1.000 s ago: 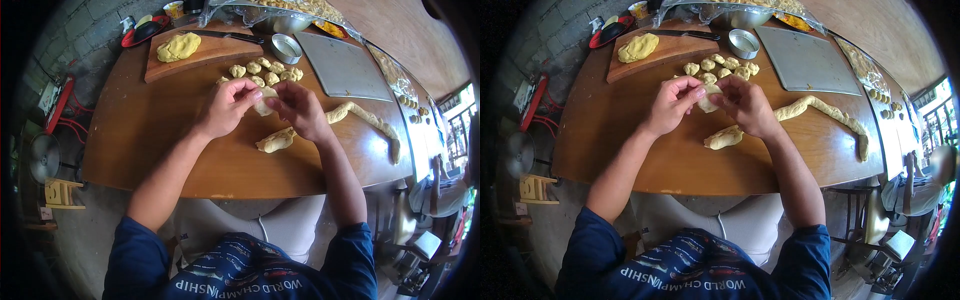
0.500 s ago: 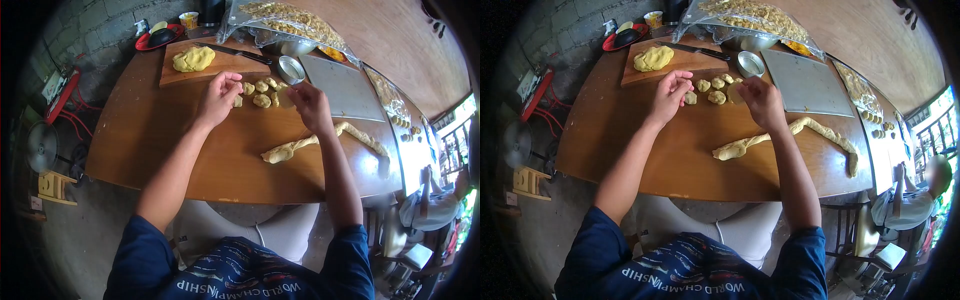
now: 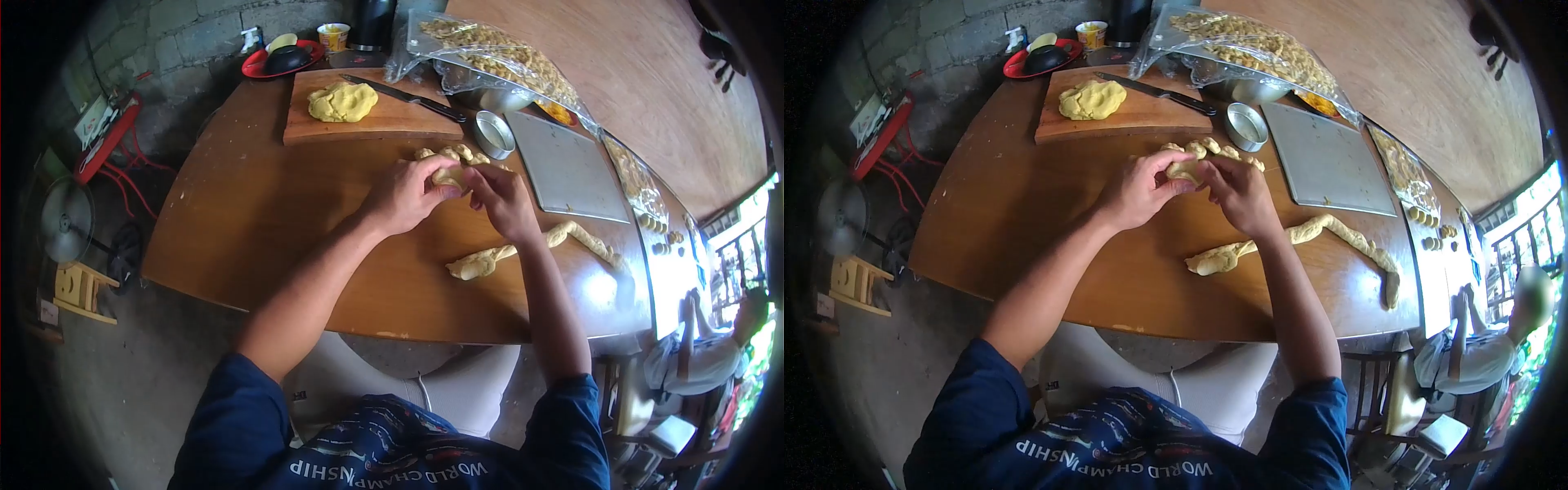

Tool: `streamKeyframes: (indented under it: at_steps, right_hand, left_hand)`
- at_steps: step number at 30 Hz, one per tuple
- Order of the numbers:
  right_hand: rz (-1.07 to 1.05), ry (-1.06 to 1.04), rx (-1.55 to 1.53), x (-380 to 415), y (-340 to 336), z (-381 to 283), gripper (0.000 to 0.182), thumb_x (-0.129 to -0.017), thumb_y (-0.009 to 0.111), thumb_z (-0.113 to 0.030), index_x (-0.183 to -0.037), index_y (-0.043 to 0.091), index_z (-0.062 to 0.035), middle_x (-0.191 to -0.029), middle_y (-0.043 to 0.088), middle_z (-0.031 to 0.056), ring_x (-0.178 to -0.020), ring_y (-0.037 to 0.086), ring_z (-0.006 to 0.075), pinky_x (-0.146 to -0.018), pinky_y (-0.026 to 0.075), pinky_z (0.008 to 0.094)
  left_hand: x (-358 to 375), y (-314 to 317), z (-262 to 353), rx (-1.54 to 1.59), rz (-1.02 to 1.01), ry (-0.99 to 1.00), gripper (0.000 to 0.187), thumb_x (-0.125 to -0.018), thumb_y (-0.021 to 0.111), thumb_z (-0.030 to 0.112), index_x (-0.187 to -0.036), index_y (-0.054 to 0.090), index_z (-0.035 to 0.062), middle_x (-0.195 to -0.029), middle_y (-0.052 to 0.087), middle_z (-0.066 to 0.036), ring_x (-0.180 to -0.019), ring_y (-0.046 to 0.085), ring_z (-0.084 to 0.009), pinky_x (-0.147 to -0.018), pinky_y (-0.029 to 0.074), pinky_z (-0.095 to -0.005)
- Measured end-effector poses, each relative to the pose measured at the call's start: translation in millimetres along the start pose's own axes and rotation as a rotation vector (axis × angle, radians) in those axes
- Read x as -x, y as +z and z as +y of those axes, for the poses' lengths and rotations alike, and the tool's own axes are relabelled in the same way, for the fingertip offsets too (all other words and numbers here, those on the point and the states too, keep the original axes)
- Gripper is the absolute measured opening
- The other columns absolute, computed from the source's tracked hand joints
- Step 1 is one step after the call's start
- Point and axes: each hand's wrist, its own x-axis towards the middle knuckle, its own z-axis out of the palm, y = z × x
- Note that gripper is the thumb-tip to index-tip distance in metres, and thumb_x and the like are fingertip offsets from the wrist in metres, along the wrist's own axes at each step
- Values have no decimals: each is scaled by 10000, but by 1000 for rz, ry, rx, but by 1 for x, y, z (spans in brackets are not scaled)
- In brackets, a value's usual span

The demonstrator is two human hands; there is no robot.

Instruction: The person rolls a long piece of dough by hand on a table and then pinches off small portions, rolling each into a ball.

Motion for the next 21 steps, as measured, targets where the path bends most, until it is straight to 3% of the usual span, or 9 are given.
streamKeyframes:
  at_steps: [5, 9, 11, 12, 14, 15, 16, 18, 21]
  right_hand:
    - [-90, -85, -224, 20, 17, 31, 365, -1081, 731, -249, -1312, 693, 32, -940, 753, 49, -765, 611, 73, -711, 526, 280]
    - [-23, -138, -73, 23, 19, 19, 412, -1023, 804, -215, -1331, 653, 15, -948, 738, 69, -747, 633, 105, -687, 533, 298]
    - [20, -156, -145, 26, 22, 11, 447, -1009, 820, -227, -1342, 634, 5, -969, 735, 81, -739, 650, 121, -680, 538, 305]
    - [55, -174, -206, 28, 21, 9, 483, -994, 836, -239, -1354, 615, -5, -991, 732, 94, -731, 666, 138, -673, 542, 312]
    - [33, -143, -167, 28, 14, 8, 493, -978, 835, -201, -1373, 592, -35, -1021, 723, 114, -730, 694, 171, -673, 556, 335]
    - [14, -140, -93, 28, 10, 8, 471, -988, 811, -149, -1383, 588, -23, -1008, 705, 89, -745, 677, 143, -690, 545, 316]
    - [-6, -133, -19, 27, 8, 9, 452, -998, 786, -96, -1393, 585, -11, -995, 687, 65, -760, 660, 116, -708, 534, 297]
    - [35, -131, -4, 27, 6, 13, 422, -981, 779, -68, -1364, 610, -18, -1015, 705, 72, -760, 675, 133, -692, 545, 306]
    - [98, -212, 20, 27, 2, 13, 338, -965, 775, -51, -1278, 648, -39, -1112, 736, 100, -785, 699, 159, -711, 572, 317]
  left_hand:
    - [0, 2, -6, -7, 56, 45, 276, -1093, 688, 267, -1157, 764, 9, -839, 764, -114, -718, 705, -174, -722, 572, -346]
    - [0, -1, -6, 64, -5, -78, 300, -1135, 618, 301, -1186, 740, 31, -876, 737, -58, -747, 679, -116, -695, 551, -307]
    - [0, 1, -10, 304, -147, -220, 347, -1151, 579, 295, -1427, 621, 89, -1023, 713, -26, -801, 649, -80, -702, 537, -271]
    - [1, 3, -7, 301, -156, -219, 347, -1151, 579, 295, -1427, 621, 89, -1023, 713, -26, -801, 649, -80, -702, 537, -271]
    - [7, 8, 3, 463, -177, -286, 459, -1145, 558, 229, -1580, 447, 128, -978, 662, -25, -755, 625, -84, -673, 552, -305]
    - [7, 7, 2, 464, -263, -278, 607, -1142, 540, 222, -1685, 277, 164, -1109, 673, -64, -791, 648, -110, -716, 560, -309]
    - [7, 8, 2, 463, -273, -280, 607, -1142, 540, 222, -1685, 277, 164, -1109, 673, -64, -791, 648, -110, -716, 560, -309]
    - [10, 9, 8, 641, -337, -316, 629, -1147, 487, 247, -1712, 232, 140, -1305, 659, -84, -930, 679, -137, -815, 568, -299]
    - [8, 0, 10, 607, -326, -367, 551, -1164, 479, 314, -1665, 380, 105, -1327, 650, -85, -978, 708, -160, -845, 571, -315]
